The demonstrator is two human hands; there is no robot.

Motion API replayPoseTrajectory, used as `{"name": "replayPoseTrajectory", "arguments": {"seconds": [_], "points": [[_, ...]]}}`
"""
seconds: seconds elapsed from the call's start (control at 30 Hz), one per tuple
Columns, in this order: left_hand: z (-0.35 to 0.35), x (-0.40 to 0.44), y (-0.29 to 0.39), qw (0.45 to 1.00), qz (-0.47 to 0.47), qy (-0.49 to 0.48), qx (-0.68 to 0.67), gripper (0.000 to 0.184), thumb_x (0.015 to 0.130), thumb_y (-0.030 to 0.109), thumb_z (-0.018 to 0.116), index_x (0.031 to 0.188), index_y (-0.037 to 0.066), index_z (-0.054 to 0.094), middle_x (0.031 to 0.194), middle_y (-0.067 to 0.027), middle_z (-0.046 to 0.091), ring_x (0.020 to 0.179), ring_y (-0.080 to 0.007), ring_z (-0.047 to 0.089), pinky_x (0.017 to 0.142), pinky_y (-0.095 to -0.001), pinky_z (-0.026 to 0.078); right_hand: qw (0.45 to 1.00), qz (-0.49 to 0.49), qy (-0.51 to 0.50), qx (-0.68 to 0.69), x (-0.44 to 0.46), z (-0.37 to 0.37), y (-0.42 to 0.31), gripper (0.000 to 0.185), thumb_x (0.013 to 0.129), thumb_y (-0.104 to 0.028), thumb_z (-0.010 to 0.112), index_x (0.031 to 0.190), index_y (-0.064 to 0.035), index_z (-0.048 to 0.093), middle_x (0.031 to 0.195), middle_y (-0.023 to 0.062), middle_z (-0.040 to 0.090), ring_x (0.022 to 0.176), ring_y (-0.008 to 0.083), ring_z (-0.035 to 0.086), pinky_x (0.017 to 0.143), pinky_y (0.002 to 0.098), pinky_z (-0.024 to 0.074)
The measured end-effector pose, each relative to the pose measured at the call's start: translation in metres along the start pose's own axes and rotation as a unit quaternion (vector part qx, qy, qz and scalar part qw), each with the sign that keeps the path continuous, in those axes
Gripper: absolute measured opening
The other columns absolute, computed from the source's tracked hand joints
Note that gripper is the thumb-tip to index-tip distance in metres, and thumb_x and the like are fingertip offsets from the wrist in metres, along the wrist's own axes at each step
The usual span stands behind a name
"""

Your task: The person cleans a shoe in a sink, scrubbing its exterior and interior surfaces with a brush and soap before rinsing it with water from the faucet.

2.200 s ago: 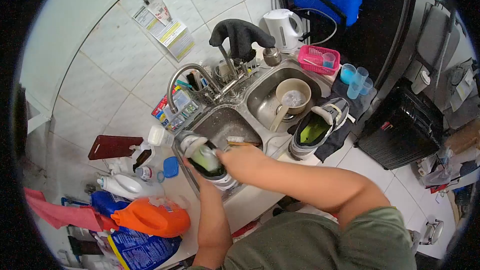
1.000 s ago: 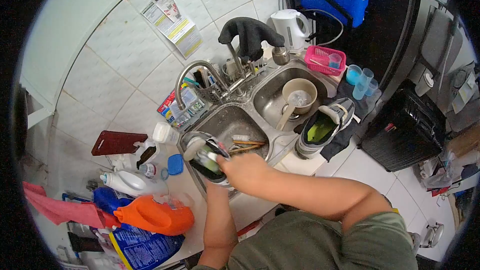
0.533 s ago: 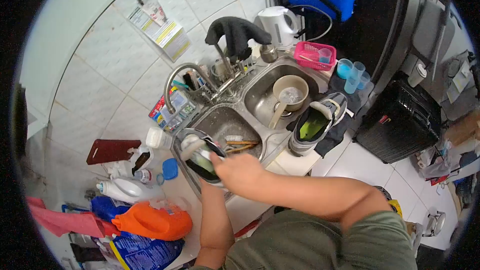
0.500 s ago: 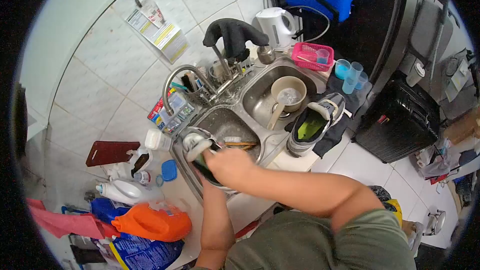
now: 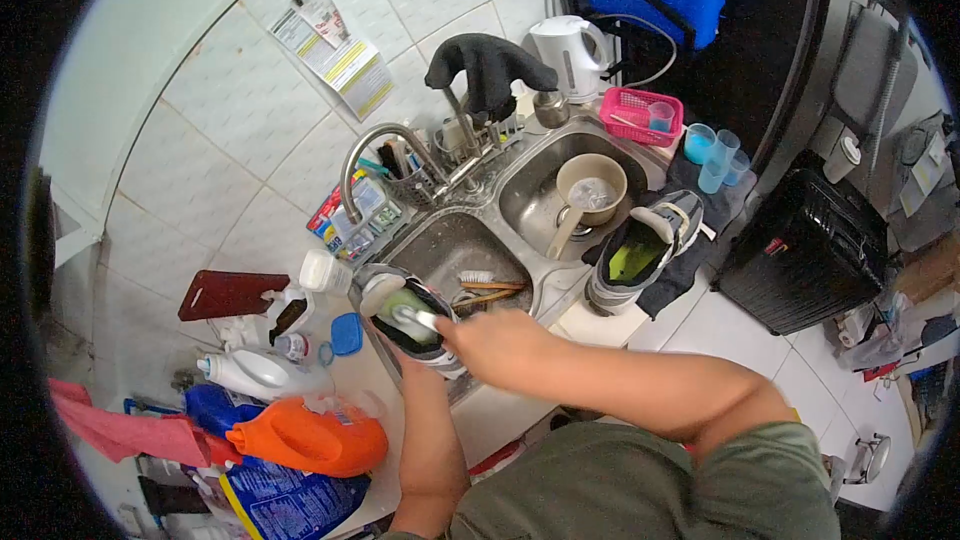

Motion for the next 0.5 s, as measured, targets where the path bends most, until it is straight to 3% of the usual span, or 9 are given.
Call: {"name": "replayPoseTrajectory", "arguments": {"seconds": [0.07, 0.13, 0.17, 0.2, 0.27, 0.37, 0.47, 0.5], "points": [[-0.03, 0.011, -0.001, 1.0, -0.005, -0.001, 0.029, 0.06, 0.089, 0.064, 0.053, 0.117, 0.012, 0.064, 0.103, -0.0105, 0.07, 0.093, -0.0298, 0.068, 0.086, -0.0465, 0.055, 0.998, 0.018, -0.06, -0.025, -0.029, -0.012, -0.011, 0.035, 0.098, -0.025, 0.05, 0.127, -0.0062, 0.057, 0.074, 0.0191, 0.069, 0.068, 0.0347, 0.071, 0.058, 0.048, 0.0549], [-0.069, 0.031, -0.019, 0.999, -0.006, 0.01, 0.042, 0.062, 0.087, 0.066, 0.053, 0.12, 0.014, 0.063, 0.106, -0.0093, 0.07, 0.097, -0.0289, 0.066, 0.09, -0.0458, 0.053, 0.998, 0.013, 0.012, -0.055, -0.004, 0.0, -0.01, 0.04, 0.092, -0.018, 0.053, 0.13, -0.0056, 0.056, 0.075, 0.0193, 0.07, 0.068, 0.0334, 0.071, 0.059, 0.0464, 0.0555], [-0.02, 0.012, -0.028, 0.999, 0.011, -0.01, 0.042, 0.059, 0.092, 0.064, 0.049, 0.123, 0.016, 0.062, 0.114, -0.0068, 0.068, 0.104, -0.0277, 0.064, 0.092, -0.0443, 0.051, 0.997, 0.004, 0.043, -0.07, 0.022, 0.013, 0.003, 0.042, 0.091, -0.016, 0.054, 0.131, -0.005, 0.055, 0.075, 0.0189, 0.07, 0.068, 0.0336, 0.071, 0.059, 0.0462, 0.0555], [-0.019, 0.01, -0.039, 0.999, -0.001, 0.036, 0.036, 0.059, 0.094, 0.064, 0.043, 0.126, 0.018, 0.06, 0.12, -0.0051, 0.065, 0.108, -0.0275, 0.062, 0.092, -0.0444, 0.05, 0.994, -0.007, 0.073, -0.086, 0.044, 0.022, 0.012, 0.044, 0.089, -0.015, 0.054, 0.132, -0.0044, 0.055, 0.076, 0.0185, 0.07, 0.068, 0.0337, 0.071, 0.059, 0.0459, 0.0556], [-0.027, 0.009, -0.029, 0.998, 0.003, 0.009, 0.065, 0.076, 0.091, 0.074, 0.039, 0.136, 0.014, 0.053, 0.134, -0.0086, 0.059, 0.121, -0.0291, 0.056, 0.105, -0.046, 0.045, 0.996, -0.001, 0.054, -0.073, 0.048, 0.021, 0.012, 0.048, 0.087, -0.014, 0.055, 0.134, -0.003, 0.052, 0.076, 0.0179, 0.071, 0.068, 0.0339, 0.071, 0.058, 0.0454, 0.0557], [0.008, -0.003, -0.007, 0.997, -0.006, -0.013, 0.078, 0.071, 0.093, 0.071, 0.039, 0.136, 0.017, 0.054, 0.129, -0.01, 0.061, 0.116, -0.0294, 0.06, 0.104, -0.0448, 0.046, 0.997, 0.033, 0.03, -0.06, -0.009, -0.002, 0.003, 0.05, 0.087, -0.014, 0.056, 0.135, -0.0024, 0.05, 0.074, 0.0181, 0.07, 0.065, 0.0342, 0.07, 0.058, 0.0459, 0.0556], [-0.014, 0.01, -0.017, 0.997, -0.004, 0.002, 0.076, 0.08, 0.093, 0.074, 0.033, 0.14, 0.012, 0.049, 0.134, -0.0106, 0.058, 0.123, -0.0301, 0.056, 0.106, -0.0455, 0.045, 0.996, 0.048, 0.055, -0.045, 0.003, 0.008, 0.011, 0.048, 0.087, -0.014, 0.056, 0.133, -0.0023, 0.051, 0.074, 0.0194, 0.07, 0.066, 0.0341, 0.071, 0.058, 0.0465, 0.0556], [-0.002, 0.003, -0.026, 0.995, -0.008, 0.045, 0.091, 0.077, 0.094, 0.072, 0.036, 0.143, 0.014, 0.048, 0.139, -0.0101, 0.056, 0.126, -0.0305, 0.054, 0.109, -0.047, 0.042, 0.991, 0.041, 0.113, -0.054, 0.028, 0.018, 0.022, 0.044, 0.087, -0.014, 0.055, 0.129, -0.0015, 0.054, 0.078, 0.0196, 0.07, 0.069, 0.0346, 0.071, 0.059, 0.0474, 0.0558]]}}
Point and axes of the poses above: each hand's wrist, its own x-axis towards the middle knuckle, its own z-axis out of the palm, y = z × x, the point moved 3 cm from there along x, towards the middle knuckle
